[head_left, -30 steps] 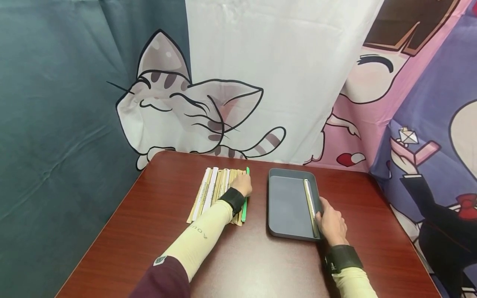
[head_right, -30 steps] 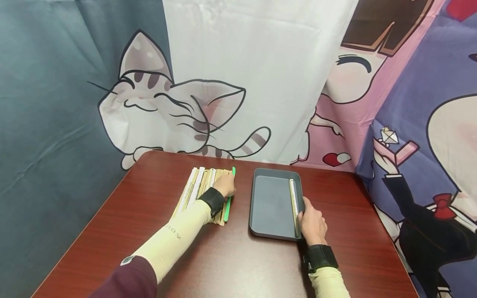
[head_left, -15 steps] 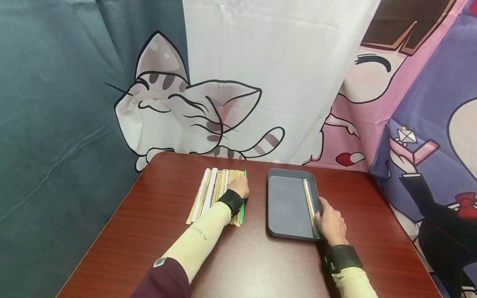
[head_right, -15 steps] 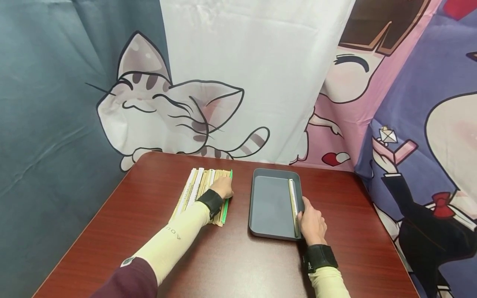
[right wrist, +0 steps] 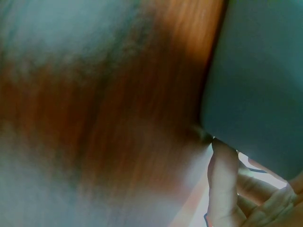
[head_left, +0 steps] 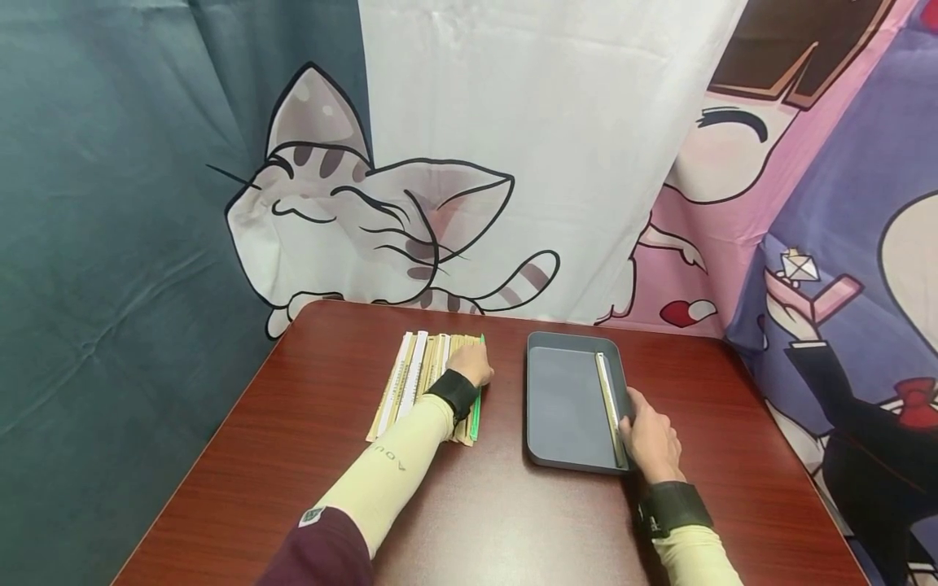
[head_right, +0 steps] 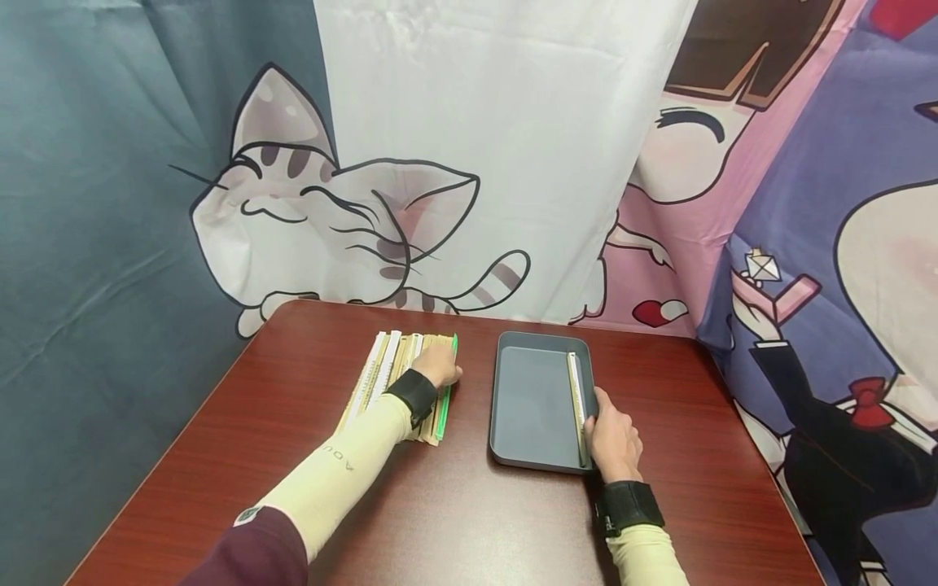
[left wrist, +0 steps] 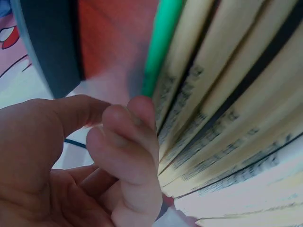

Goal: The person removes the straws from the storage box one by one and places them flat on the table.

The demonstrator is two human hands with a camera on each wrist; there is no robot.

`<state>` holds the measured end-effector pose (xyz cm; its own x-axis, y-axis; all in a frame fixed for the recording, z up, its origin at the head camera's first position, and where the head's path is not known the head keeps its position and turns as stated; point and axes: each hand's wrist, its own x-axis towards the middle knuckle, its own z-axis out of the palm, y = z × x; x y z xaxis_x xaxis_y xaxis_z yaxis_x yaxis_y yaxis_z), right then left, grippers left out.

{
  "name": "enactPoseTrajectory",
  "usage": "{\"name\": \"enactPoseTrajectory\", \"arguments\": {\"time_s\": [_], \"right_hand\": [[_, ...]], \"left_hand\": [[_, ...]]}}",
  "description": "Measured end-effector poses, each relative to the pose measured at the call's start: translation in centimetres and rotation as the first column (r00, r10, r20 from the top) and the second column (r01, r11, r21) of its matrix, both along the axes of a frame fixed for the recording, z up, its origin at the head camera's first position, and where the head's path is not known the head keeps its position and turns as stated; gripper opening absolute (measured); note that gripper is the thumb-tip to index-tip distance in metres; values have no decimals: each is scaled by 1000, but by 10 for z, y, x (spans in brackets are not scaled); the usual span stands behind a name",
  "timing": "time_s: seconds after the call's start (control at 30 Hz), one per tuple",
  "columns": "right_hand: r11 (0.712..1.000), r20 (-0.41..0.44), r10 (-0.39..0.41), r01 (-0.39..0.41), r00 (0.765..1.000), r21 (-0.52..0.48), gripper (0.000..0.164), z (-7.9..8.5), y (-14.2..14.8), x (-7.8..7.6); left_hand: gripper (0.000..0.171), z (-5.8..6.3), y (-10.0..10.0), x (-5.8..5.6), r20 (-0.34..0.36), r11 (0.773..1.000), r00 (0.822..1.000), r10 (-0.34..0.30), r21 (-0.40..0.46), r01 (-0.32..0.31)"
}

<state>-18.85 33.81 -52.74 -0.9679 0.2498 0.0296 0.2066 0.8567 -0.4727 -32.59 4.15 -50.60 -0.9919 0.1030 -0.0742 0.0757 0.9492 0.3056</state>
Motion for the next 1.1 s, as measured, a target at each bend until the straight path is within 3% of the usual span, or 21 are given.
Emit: {"name": "enactPoseTrajectory", "arguments": {"time_s": [0.3, 0.5, 0.63, 0.9, 1.1], "right_hand": [[1000, -9, 2, -2, 1000, -7, 58, -1, 2, -2], [1000, -2, 2, -2, 1000, -12, 58, -2, 2, -2], [1000, 6, 0, 0, 1000, -13, 59, -2, 2, -2], [1000, 11, -8, 8, 1000, -9, 59, -4, 4, -4], [1000, 11, -16, 16, 1000, -15, 60, -4, 4, -4]], "left_hand": [[21, 27, 6, -1, -84, 1000, 996, -6, 23, 8], [22, 35, 19, -1, -116, 999, 993, -22, 40, 27], [22, 40, 33, 0, -125, 998, 991, -43, 42, 49], [26, 55, 68, 11, -117, 995, 989, -90, 36, 95], [25, 60, 96, 17, -118, 992, 986, -121, 21, 125]]}}
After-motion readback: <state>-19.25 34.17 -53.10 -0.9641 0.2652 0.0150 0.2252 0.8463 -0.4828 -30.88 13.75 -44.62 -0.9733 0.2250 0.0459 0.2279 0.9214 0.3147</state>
